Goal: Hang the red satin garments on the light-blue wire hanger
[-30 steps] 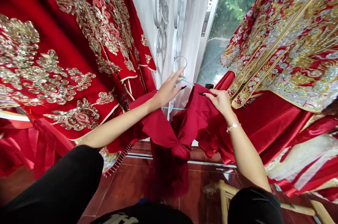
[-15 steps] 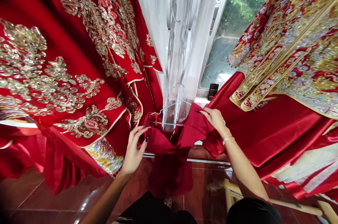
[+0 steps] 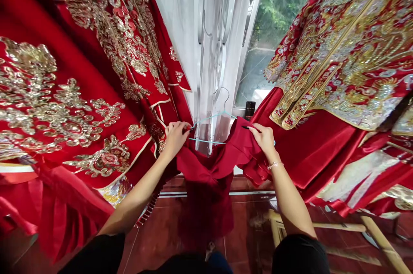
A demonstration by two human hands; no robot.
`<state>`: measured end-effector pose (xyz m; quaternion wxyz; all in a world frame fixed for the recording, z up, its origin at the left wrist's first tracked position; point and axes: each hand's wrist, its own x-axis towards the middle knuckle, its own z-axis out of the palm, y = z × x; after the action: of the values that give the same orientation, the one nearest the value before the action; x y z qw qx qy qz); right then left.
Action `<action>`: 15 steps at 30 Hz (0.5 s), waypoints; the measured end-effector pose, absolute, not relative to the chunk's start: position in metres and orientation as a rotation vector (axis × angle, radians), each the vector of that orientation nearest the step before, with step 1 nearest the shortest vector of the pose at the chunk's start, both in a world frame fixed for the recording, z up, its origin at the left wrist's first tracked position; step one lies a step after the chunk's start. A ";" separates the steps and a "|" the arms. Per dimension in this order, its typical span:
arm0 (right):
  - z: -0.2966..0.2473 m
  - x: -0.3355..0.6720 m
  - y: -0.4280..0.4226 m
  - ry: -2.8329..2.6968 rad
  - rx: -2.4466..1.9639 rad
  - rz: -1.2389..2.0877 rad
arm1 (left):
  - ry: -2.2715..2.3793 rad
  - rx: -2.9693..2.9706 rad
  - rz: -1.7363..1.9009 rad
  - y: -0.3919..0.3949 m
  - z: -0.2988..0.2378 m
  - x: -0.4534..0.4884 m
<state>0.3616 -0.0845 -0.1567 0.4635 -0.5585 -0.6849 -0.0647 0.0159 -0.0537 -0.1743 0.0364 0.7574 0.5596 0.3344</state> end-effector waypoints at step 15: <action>-0.092 0.380 -0.052 -1.770 -1.165 -0.093 | 1.408 2.299 1.667 -0.053 -0.109 0.018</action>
<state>0.3803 -0.0524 -0.0918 0.4885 -0.4792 -0.7282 -0.0382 0.0177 -0.0532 -0.1085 -0.0138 0.7252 0.4442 0.5259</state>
